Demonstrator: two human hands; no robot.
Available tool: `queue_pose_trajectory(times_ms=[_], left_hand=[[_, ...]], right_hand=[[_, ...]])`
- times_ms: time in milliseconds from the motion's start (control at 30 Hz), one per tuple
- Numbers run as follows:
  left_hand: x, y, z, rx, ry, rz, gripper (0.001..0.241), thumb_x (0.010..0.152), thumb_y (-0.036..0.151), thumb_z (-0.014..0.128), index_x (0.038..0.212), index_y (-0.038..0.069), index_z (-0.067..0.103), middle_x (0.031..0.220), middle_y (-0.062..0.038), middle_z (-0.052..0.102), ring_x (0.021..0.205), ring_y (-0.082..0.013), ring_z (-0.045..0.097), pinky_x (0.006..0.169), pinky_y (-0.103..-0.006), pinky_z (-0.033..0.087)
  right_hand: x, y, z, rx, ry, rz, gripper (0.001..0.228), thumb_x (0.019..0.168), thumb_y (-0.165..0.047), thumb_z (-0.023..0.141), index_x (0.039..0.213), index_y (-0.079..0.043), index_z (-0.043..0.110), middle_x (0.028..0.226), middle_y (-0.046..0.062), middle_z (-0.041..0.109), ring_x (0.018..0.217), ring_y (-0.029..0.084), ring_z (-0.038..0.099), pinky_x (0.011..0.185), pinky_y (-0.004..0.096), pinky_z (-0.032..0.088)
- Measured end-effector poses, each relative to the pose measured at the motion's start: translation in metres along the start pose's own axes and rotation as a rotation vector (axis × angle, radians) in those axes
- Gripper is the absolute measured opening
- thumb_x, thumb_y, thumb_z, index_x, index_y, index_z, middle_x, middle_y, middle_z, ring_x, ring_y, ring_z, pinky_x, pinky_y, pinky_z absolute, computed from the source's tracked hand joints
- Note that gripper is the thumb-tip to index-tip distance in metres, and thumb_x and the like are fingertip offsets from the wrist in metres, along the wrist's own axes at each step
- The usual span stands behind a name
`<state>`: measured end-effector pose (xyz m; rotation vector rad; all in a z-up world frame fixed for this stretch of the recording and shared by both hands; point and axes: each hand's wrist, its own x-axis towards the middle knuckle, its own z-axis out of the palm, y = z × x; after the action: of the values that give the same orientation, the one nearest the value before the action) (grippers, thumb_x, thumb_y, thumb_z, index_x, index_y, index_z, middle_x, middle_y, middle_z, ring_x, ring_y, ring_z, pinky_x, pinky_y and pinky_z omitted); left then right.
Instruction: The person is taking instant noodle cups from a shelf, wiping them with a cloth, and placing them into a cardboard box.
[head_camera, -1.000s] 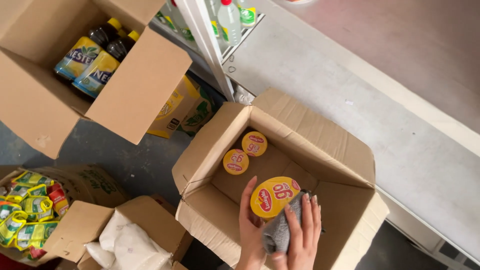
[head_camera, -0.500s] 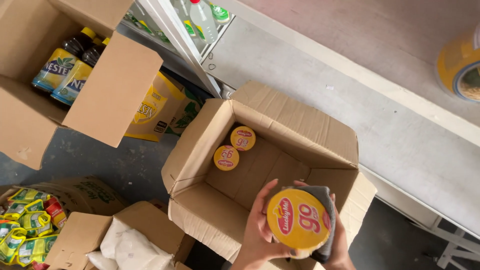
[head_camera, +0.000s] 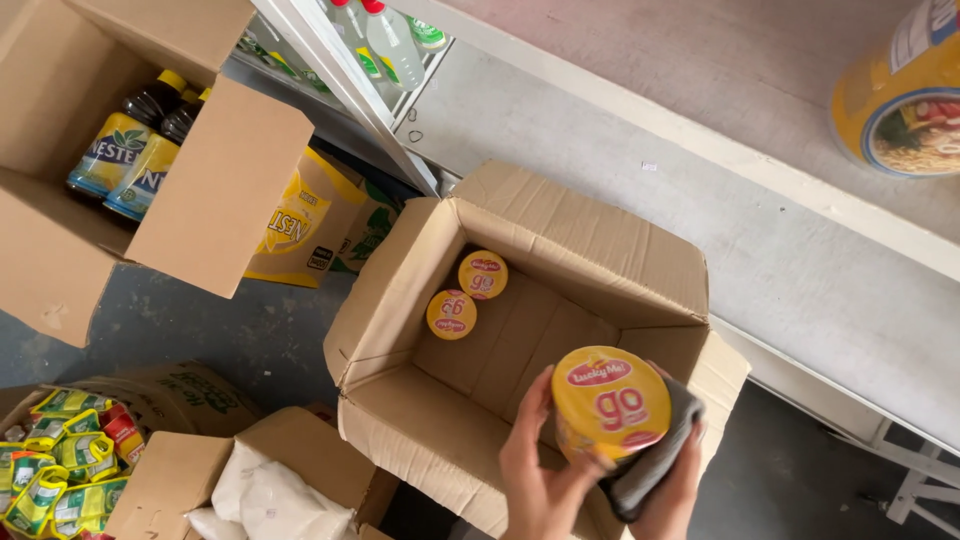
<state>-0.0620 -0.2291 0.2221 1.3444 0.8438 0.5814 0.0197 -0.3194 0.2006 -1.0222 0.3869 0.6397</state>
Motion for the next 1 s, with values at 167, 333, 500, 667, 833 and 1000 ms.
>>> queue_pose_trajectory(times_ms=[167, 333, 500, 667, 833, 1000], left_hand=[[0.0, 0.016, 0.014, -0.522, -0.105, 0.047, 0.105, 0.064, 0.025, 0.1, 0.145, 0.0, 0.038, 0.134, -0.015, 0.065, 0.125, -0.0227, 0.065, 0.108, -0.0361, 0.053], [-0.002, -0.007, 0.009, -0.666, -0.242, -0.222, 0.109, 0.055, 0.018, 0.106, 0.141, -0.009, 0.044, 0.127, -0.02, 0.066, 0.118, -0.0254, 0.068, 0.101, -0.0385, 0.059], [-0.009, -0.017, 0.01, -0.809, -0.326, -0.248, 0.11, 0.058, 0.023, 0.106, 0.143, -0.007, 0.043, 0.131, -0.017, 0.064, 0.12, -0.0232, 0.066, 0.103, -0.0368, 0.057], [-0.017, -0.044, 0.03, -0.838, -0.263, -0.24, 0.119, 0.056, 0.028, 0.107, 0.146, -0.009, 0.037, 0.131, -0.02, 0.06, 0.12, -0.0273, 0.064, 0.1, -0.0419, 0.057], [-0.016, -0.058, 0.032, -0.529, -0.201, -0.046, 0.144, 0.057, 0.048, 0.103, 0.158, 0.004, 0.01, 0.147, -0.015, 0.051, 0.136, -0.027, 0.056, 0.129, -0.0465, 0.035], [-0.007, -0.063, 0.023, 0.002, -0.225, 0.255, 0.126, 0.064, 0.054, 0.096, 0.16, 0.002, 0.031, 0.153, -0.013, 0.056, 0.149, -0.0312, 0.054, 0.142, -0.0518, 0.011]], right_hand=[[-0.03, 0.005, 0.01, -0.515, -0.169, -0.637, 0.081, 0.106, -0.057, 0.047, 0.149, 0.011, 0.043, 0.157, 0.028, 0.049, 0.148, 0.037, 0.048, 0.125, 0.045, 0.033], [-0.026, -0.01, 0.01, -0.469, -0.143, -0.567, 0.08, 0.102, -0.052, 0.051, 0.147, 0.013, 0.041, 0.158, 0.03, 0.046, 0.142, 0.039, 0.051, 0.121, 0.047, 0.037], [-0.02, -0.038, 0.025, -0.154, -0.111, -0.141, 0.072, 0.099, -0.044, 0.038, 0.152, 0.005, 0.042, 0.155, 0.024, 0.051, 0.141, 0.033, 0.05, 0.117, 0.044, 0.037], [0.011, 0.0, -0.046, 0.042, -0.075, 0.074, 0.062, 0.099, -0.037, 0.034, 0.148, 0.0, 0.043, 0.154, 0.013, 0.053, 0.135, 0.028, 0.053, 0.111, 0.045, 0.04], [0.023, 0.056, -0.135, 0.24, 0.305, 0.426, 0.056, 0.099, -0.058, 0.038, 0.138, -0.02, 0.054, 0.128, 0.005, 0.063, 0.115, 0.025, 0.059, 0.099, 0.046, 0.046], [0.027, 0.099, -0.212, 0.566, -0.335, 0.225, 0.04, 0.116, -0.038, 0.045, 0.144, -0.011, 0.051, 0.116, 0.009, 0.063, 0.116, 0.032, 0.062, 0.105, 0.06, 0.047]])
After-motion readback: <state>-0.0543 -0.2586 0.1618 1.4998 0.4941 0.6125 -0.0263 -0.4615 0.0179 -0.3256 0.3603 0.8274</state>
